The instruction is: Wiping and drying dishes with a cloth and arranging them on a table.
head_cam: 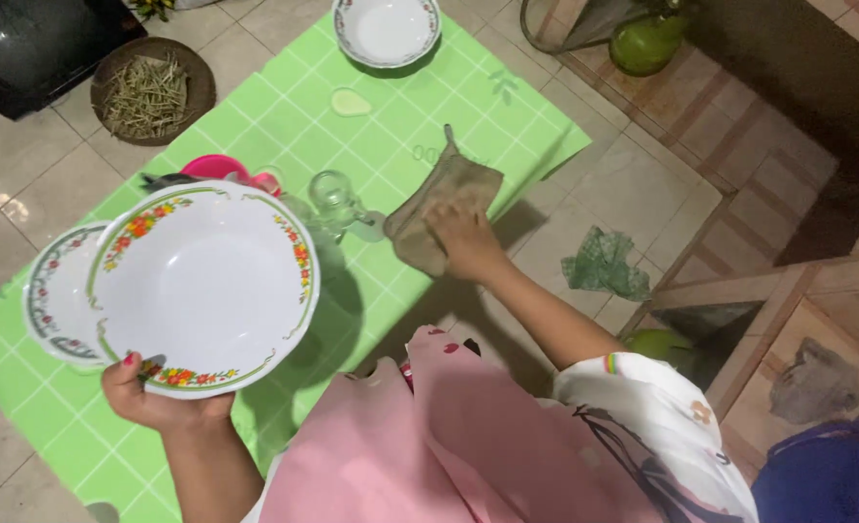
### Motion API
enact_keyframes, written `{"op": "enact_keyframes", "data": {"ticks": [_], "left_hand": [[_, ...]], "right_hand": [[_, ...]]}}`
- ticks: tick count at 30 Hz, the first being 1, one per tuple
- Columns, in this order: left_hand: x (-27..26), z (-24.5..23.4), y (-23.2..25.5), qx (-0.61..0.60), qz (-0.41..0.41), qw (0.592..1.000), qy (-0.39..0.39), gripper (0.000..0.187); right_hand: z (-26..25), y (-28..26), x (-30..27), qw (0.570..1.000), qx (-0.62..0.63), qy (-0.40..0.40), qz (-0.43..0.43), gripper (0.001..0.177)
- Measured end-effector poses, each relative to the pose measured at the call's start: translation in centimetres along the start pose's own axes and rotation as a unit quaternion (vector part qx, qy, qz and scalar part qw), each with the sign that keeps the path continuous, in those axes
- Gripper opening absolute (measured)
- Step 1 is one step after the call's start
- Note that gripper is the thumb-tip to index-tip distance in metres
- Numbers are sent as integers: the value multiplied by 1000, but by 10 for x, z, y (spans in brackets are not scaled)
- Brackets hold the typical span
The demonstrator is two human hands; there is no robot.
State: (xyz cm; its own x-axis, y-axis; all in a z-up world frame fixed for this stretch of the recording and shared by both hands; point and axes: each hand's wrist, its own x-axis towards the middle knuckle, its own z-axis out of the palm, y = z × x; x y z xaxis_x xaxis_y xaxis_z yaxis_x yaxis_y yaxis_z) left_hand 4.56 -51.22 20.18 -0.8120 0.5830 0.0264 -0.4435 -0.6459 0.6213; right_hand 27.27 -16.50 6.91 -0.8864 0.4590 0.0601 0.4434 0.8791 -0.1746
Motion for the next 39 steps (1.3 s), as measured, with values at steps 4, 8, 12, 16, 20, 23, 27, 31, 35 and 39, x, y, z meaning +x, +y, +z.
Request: {"op": "enact_keyframes", "data": {"ticks": [4, 8, 12, 16, 20, 23, 27, 31, 35, 39], "left_hand": [[-1, 33, -58, -3, -7, 1000, 22, 79], [5, 53, -112, -11, -53, 998, 19, 77], [10, 69, -155, 12, -90, 994, 61, 74], [19, 71, -175, 3, -96, 994, 58, 69], [36, 68, -180, 2, -127, 989, 75, 65], [44, 48, -190, 9, -156, 985, 75, 62], [58, 69, -198, 20, -208, 977, 38, 60], [74, 55, -217, 30, -232, 972, 31, 58], [80, 53, -222, -83, -265, 961, 1, 53], [65, 89, -212, -34, -269, 962, -37, 68]], "right_hand": [[14, 24, -5, 991, -73, -105, -32, 98], [46, 48, -16, 995, 0, -12, -100, 81], [46, 66, -23, 987, -12, 28, -156, 19], [48, 92, -19, 981, 123, 70, -130, 15], [108, 175, -19, 858, 457, 220, 81, 24], [31, 176, -30, 724, 555, 234, 336, 31], [-67, 109, -2, 758, 512, 265, 304, 55], [-67, 39, -9, 896, 390, 89, 189, 52], [-128, -4, -7, 937, 270, 36, -219, 94], [-117, -12, 2, 973, 226, 41, -30, 83]]}}
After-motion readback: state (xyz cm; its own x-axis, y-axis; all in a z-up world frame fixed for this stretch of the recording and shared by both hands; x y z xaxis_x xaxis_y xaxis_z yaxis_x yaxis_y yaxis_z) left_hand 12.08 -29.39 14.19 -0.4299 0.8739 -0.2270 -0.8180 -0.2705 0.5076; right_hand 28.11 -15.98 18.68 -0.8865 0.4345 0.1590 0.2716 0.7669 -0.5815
